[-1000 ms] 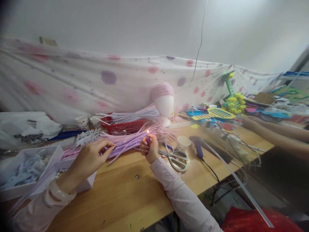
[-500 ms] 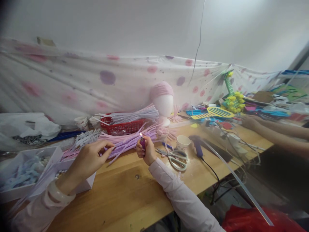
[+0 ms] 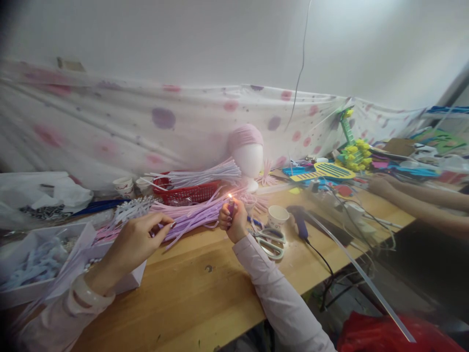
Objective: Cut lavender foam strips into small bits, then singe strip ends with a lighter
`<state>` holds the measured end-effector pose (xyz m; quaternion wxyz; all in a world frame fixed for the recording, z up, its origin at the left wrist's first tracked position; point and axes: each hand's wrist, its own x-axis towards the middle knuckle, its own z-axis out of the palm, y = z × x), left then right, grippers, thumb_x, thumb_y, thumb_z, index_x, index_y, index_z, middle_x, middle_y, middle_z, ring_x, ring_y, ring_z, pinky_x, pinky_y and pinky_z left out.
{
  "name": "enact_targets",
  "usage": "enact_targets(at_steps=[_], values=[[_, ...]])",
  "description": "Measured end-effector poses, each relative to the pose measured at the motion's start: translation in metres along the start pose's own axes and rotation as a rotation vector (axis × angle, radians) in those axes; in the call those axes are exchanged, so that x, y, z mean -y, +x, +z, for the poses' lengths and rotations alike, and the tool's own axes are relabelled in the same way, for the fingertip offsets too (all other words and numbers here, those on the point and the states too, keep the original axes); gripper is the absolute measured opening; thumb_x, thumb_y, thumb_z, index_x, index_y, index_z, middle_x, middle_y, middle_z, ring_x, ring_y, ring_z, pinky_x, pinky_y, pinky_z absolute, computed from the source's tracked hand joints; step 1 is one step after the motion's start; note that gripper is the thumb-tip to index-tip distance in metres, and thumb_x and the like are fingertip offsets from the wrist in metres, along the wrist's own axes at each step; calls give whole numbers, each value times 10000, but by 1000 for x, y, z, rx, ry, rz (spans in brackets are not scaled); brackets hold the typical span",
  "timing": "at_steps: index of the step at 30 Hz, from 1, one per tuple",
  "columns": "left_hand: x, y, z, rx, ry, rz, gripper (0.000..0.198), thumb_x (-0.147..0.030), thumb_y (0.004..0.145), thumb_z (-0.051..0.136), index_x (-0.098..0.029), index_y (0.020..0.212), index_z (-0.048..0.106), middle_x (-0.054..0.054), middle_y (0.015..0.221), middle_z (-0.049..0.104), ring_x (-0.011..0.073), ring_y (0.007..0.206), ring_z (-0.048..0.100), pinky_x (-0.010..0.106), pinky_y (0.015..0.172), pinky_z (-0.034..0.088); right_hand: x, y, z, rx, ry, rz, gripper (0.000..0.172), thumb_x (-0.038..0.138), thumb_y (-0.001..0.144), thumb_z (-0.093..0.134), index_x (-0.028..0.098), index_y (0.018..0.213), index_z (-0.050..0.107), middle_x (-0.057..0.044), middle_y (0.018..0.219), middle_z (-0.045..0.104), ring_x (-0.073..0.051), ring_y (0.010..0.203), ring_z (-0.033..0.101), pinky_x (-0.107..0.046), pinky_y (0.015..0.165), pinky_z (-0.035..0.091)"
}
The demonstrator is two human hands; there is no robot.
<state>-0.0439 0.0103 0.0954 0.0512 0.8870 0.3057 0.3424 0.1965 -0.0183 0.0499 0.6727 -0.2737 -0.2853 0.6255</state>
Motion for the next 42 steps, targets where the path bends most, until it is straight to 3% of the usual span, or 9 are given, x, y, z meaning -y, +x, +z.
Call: enact_targets(at_steps=[11,24,28,31,33,36,37,38,42], values=[[2,0,2,-4,4,9,153,-209,805,491,-187,800,643,19,784,700,146,669,632,255,648,439,-11,2,2,48,-78,98,419,540,699,439,204,484,313,89,397,194,-46,340,113,-172,321,92],[-1,0,-5,-10,1,6,158,-209,812,477,-186,790,633,16,776,690,141,654,618,244,623,438,-54,4,3,358,-382,451,499,662,729,338,212,520,291,99,403,206,-41,338,112,-167,309,79],[0,2,-17,-133,-20,-29,149,-258,823,501,-205,845,639,0,763,677,125,618,591,230,606,430,-51,2,6,388,-456,496,523,670,751,323,206,510,319,98,392,217,-38,333,107,-168,302,75],[2,3,-16,-322,-39,-138,157,-292,823,514,-201,881,627,5,748,666,124,593,575,229,595,426,-41,-9,15,592,-632,675,578,718,713,435,192,479,372,82,387,279,-31,320,192,-169,298,126],[3,1,-3,-273,-49,-163,157,-269,826,497,-190,874,623,19,749,668,134,599,583,236,590,422,-36,-20,23,848,-732,825,558,694,655,573,162,515,486,55,429,393,-33,350,309,-159,326,222],[3,-5,24,234,42,-27,156,-158,773,498,-183,678,619,41,663,664,173,601,605,257,567,399,-35,-33,33,1204,-717,1137,428,555,592,722,144,665,626,12,568,547,-76,504,516,-167,474,411],[2,-7,32,367,65,7,170,-151,760,506,-179,629,611,51,637,661,188,601,610,266,560,393,-36,-36,36,1266,-683,1203,392,504,583,749,146,704,644,-2,621,590,-97,572,565,-179,546,455],[1,-9,38,401,65,17,184,-156,774,492,-179,642,618,60,658,669,198,628,619,273,573,397,-38,-37,37,1308,-644,1234,366,458,577,767,145,727,650,-15,667,623,-115,626,597,-193,605,482],[-4,-10,45,114,-48,-88,212,-210,848,425,-179,859,634,71,825,688,181,739,626,280,678,422,-44,-38,37,1374,-553,1096,337,407,585,772,127,703,627,-31,635,635,-136,598,617,-225,616,516]])
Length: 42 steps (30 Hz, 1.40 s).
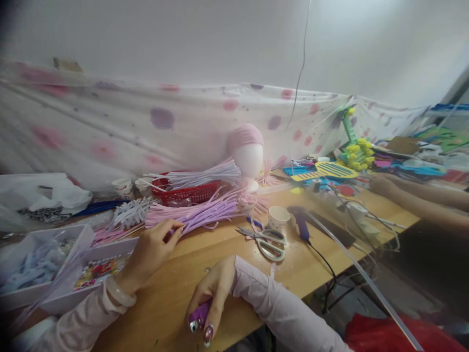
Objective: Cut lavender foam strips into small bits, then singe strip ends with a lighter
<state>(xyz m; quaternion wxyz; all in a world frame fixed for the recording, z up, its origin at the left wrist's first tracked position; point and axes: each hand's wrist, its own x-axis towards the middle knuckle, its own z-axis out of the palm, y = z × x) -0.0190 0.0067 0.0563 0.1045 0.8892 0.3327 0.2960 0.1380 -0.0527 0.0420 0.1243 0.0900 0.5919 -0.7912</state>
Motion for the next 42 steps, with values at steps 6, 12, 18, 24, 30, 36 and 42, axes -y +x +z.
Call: enact_targets(at_steps=[6,12,18,24,30,36,42], values=[[-1,3,-7,26,-235,-136,173,-276,803,504,-185,811,651,23,686,679,138,567,595,234,550,420,-10,3,-3,-17,-34,-100,320,388,604,763,129,717,613,-42,659,650,-175,644,654,-291,675,544],[-4,4,-7,75,-416,-252,151,-311,759,538,-183,773,617,-8,627,642,100,414,521,214,427,397,-13,2,-6,-118,-6,47,349,389,549,793,144,739,633,-12,676,653,-128,634,630,-186,538,479],[-7,8,-11,60,-1047,-507,311,-415,679,644,-164,803,509,-26,639,605,62,367,472,182,340,367,-18,10,-7,-823,-10,-209,419,520,588,735,135,579,571,65,431,477,-19,351,354,-163,330,221],[-3,-2,-3,-37,-1263,-631,346,-361,636,704,-153,826,503,-31,695,625,24,395,465,147,362,353,-19,17,-25,-1414,407,-875,388,458,609,746,185,748,508,148,393,284,-19,339,174,-174,344,113],[-7,-6,4,34,-1293,-653,335,-362,651,693,-158,828,495,-32,675,628,41,434,511,158,412,396,-16,7,-26,-1469,494,-910,420,422,606,756,160,883,579,148,406,237,-18,368,123,-188,376,57],[-19,-12,21,241,-1317,-667,366,-403,670,664,-163,881,487,6,708,655,72,430,548,184,404,402,-22,10,-29,-1493,419,-892,364,404,603,762,144,797,595,114,424,357,-15,363,196,-196,377,96],[-18,-18,29,322,-1381,-635,346,-405,697,648,-165,869,467,22,694,664,76,431,548,188,419,398,-21,3,-28,-1445,505,-944,315,314,596,764,174,659,489,128,410,282,-20,378,160,-186,375,106]])
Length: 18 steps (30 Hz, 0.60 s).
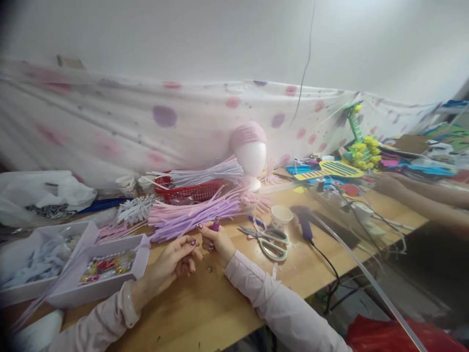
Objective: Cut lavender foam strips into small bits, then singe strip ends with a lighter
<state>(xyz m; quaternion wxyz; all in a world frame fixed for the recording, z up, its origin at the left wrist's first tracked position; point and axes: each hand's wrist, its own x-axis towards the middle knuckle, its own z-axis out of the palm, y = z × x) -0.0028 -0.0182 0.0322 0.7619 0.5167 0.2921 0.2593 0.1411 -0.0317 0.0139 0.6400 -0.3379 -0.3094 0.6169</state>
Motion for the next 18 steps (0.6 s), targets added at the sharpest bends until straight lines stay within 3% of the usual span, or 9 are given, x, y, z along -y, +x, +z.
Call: enact_targets(at_steps=[5,8,12,18], values=[[3,1,-5,42,15,-13,324,-411,720,627,-177,836,436,12,666,656,75,420,539,189,416,400,9,0,1,18,21,38,303,290,574,771,173,672,510,129,415,258,-19,390,144,-171,381,103],[7,2,-4,0,21,22,323,-425,731,604,-178,850,432,-6,628,632,62,378,492,176,369,347,9,2,-2,41,-6,75,331,313,602,760,171,852,596,120,451,291,-21,399,174,-163,386,114],[21,4,0,-99,10,118,319,-470,759,546,-183,834,426,-37,551,578,33,311,364,171,323,213,-1,5,-9,-70,-98,45,426,273,626,751,176,1016,608,108,501,347,-18,400,170,-169,371,107],[37,9,-1,-128,-23,97,353,-509,750,534,-183,816,417,-34,547,575,42,333,387,182,347,232,-9,6,-9,-147,-127,41,458,285,590,775,161,995,601,112,492,345,-11,392,186,-163,356,135]])
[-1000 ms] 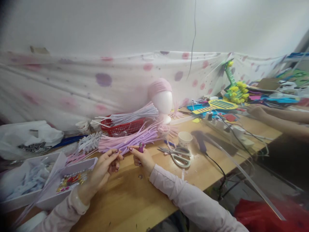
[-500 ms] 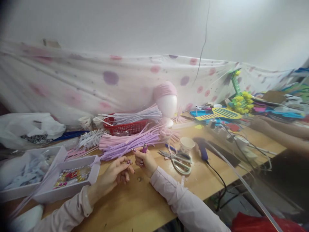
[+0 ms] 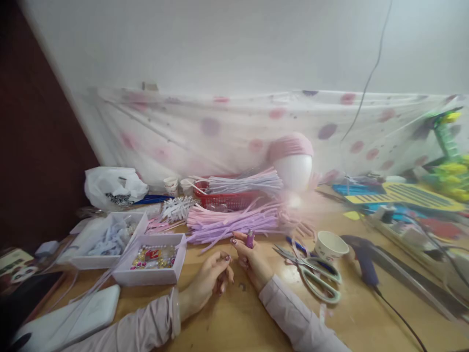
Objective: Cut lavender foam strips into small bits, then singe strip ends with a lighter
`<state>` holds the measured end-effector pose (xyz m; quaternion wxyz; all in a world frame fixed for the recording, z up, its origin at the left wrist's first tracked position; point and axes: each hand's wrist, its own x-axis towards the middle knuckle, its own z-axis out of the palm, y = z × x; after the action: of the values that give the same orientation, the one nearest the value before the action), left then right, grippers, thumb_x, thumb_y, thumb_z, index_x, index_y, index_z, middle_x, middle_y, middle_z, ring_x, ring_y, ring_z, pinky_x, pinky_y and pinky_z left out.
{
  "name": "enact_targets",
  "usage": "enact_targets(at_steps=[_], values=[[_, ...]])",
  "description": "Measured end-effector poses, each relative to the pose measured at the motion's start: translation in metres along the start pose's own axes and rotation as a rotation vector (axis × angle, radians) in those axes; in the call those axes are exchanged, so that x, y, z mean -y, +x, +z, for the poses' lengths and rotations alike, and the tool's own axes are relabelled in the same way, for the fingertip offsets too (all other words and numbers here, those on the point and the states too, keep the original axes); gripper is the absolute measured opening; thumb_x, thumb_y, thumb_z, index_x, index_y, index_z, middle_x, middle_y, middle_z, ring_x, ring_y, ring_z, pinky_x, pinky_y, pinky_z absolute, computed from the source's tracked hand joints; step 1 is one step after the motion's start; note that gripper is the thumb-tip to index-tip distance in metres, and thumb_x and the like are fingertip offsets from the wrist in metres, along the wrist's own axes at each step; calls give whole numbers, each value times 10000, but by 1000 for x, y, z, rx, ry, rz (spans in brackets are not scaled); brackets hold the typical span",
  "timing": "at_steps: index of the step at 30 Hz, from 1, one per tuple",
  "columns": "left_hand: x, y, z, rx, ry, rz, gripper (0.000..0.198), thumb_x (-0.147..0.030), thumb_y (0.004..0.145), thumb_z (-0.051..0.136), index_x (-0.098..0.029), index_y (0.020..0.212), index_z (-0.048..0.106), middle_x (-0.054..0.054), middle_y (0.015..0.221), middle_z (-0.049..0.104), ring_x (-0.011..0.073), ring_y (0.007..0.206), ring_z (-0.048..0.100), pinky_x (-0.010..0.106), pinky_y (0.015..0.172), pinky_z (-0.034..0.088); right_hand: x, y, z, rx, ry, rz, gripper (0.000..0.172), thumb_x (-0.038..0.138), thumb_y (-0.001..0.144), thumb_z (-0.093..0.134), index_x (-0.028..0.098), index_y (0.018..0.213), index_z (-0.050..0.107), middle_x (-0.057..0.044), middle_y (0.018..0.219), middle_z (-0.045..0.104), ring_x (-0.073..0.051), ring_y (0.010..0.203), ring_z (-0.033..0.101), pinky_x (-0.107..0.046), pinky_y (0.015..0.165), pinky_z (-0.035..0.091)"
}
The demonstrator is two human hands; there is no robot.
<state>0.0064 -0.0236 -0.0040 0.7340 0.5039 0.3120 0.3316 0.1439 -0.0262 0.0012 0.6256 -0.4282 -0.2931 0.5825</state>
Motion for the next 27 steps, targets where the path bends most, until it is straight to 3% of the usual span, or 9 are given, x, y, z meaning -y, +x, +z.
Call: enact_targets(at_steps=[6,16,27], values=[[0,-1,1,23,19,15,387,-535,730,544,-180,820,416,-30,547,582,48,331,387,197,359,244,8,-1,0,16,47,-2,475,230,522,802,193,946,591,45,677,574,23,379,206,-155,354,133],[2,-2,4,12,79,32,378,-546,743,497,-184,817,416,-45,519,553,56,335,392,196,360,260,8,4,-3,-10,204,19,390,173,529,789,191,854,573,62,658,575,26,363,200,-128,325,144],[7,0,3,113,100,28,348,-522,744,477,-186,805,412,-37,501,565,57,317,393,199,353,243,12,3,-3,7,259,-2,347,160,523,796,174,779,563,67,636,571,26,364,205,-118,319,177]])
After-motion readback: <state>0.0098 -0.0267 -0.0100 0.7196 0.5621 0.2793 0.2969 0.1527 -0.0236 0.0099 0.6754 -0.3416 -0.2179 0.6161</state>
